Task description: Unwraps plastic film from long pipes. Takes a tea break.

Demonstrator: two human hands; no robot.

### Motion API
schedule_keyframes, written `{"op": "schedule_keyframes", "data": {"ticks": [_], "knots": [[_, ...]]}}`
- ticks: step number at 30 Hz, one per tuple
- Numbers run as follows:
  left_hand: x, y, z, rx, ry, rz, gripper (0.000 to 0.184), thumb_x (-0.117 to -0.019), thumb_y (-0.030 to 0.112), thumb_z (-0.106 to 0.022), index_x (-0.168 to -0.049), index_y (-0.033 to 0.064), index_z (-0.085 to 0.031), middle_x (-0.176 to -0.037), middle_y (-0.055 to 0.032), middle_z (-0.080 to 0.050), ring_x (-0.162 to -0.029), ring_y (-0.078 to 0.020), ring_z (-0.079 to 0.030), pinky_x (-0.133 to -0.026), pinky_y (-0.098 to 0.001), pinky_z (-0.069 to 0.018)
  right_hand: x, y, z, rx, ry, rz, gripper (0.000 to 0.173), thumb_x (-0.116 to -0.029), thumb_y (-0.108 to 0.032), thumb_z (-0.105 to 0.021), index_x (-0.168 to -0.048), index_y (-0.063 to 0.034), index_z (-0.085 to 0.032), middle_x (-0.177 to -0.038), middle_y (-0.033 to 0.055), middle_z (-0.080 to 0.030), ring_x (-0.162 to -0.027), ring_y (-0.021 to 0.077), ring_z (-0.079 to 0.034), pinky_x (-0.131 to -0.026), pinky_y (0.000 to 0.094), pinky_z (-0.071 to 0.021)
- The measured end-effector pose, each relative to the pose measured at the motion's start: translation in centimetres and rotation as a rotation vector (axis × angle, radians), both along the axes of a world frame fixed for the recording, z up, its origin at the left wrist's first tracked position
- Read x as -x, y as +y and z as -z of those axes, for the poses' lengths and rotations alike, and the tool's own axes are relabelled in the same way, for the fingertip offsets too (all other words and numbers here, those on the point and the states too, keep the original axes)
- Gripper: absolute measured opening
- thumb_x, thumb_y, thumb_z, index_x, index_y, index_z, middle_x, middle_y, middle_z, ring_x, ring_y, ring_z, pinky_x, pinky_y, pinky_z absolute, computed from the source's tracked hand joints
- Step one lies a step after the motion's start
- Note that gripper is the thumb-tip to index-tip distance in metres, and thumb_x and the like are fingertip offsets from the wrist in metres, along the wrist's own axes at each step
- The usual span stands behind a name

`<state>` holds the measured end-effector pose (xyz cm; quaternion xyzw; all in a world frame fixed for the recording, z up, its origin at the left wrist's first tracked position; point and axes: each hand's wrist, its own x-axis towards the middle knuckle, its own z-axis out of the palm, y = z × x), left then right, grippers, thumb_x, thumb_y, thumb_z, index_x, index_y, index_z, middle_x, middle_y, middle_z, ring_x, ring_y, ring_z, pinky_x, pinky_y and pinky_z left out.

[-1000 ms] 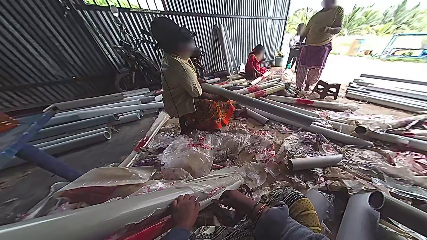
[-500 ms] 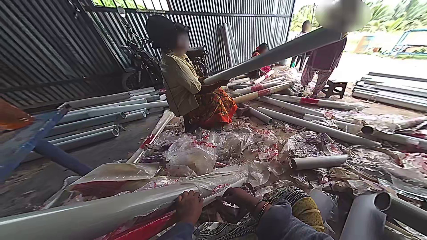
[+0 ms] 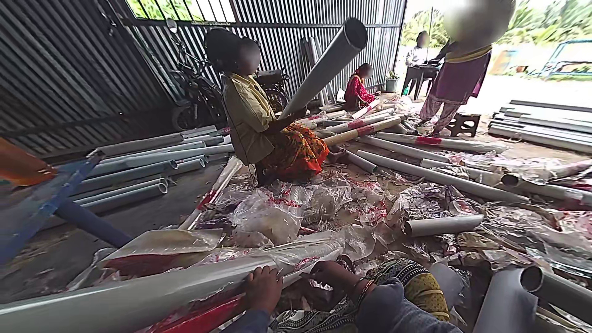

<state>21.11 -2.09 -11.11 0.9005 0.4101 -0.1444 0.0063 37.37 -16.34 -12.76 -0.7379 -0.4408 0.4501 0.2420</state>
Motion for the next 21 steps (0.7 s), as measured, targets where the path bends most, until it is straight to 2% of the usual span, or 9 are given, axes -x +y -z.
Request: {"op": "schedule_keyframes", "data": {"ticks": [21], "knots": [[0.06, -0.18, -0.2, 0.005, -0.009, 0.004, 0.043, -0.1036, 0.042, -0.059, -0.133, 0.0117, -0.07, -0.139, -0.0149, -0.064, -0.14, -0.0354, -0.049, -0.119, -0.0537, -0.0309, -0.14, -0.27, 0.12, -0.006, -0.008, 0.005, 0.036, -0.1088, -0.024, -0.05, -0.135, -0.0013, -0.062, -0.112, 0.0208, -0.07, -0.097, 0.03, -0.067, -0.092, 0.0484, -0.0511]]}}
